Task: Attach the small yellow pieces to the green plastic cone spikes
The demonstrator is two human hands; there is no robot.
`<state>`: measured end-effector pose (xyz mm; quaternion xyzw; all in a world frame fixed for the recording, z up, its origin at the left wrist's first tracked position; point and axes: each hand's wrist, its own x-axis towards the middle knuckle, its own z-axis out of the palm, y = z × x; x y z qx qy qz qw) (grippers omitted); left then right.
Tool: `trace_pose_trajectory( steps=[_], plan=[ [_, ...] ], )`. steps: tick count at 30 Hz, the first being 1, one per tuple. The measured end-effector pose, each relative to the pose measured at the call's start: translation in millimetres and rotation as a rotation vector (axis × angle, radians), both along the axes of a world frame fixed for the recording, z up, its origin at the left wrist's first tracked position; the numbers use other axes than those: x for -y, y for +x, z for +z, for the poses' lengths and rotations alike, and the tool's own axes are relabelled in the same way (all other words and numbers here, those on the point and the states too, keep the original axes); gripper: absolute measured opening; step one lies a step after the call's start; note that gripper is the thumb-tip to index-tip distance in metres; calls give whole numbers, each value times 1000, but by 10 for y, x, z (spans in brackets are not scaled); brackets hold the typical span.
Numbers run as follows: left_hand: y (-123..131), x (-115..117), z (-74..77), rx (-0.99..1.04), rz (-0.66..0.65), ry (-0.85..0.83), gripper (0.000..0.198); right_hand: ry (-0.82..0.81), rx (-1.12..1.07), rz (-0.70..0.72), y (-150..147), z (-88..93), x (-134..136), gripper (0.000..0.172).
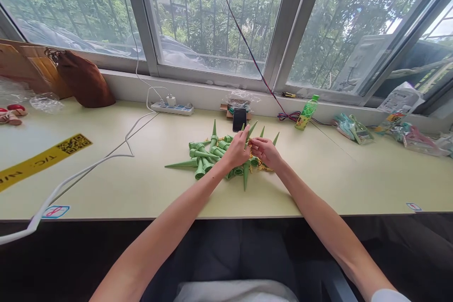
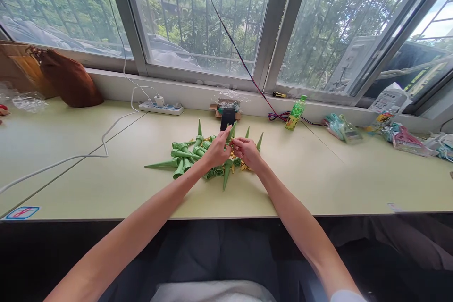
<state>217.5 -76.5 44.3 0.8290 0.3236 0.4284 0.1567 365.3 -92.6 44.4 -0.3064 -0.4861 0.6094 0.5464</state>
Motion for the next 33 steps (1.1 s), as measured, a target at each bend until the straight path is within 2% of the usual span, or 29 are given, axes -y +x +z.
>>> trace_pose_trajectory(
  steps=[7, 16, 24, 33],
  plan=[
    [1, -27, -43, -27, 23, 18, 78, 110, 154, -123, -71, -10, 33, 36],
    [-33, 19, 12, -139, 96, -22, 75, 295, 434, -266, -123, 25, 103, 30],
    [-57, 23, 25, -203, 149, -26, 71, 436, 639, -375, -106, -39, 89, 32],
    [-61, 10, 43, -122, 109, -6, 63, 506, 721, -491, -158, 3, 107, 26]
  ],
)
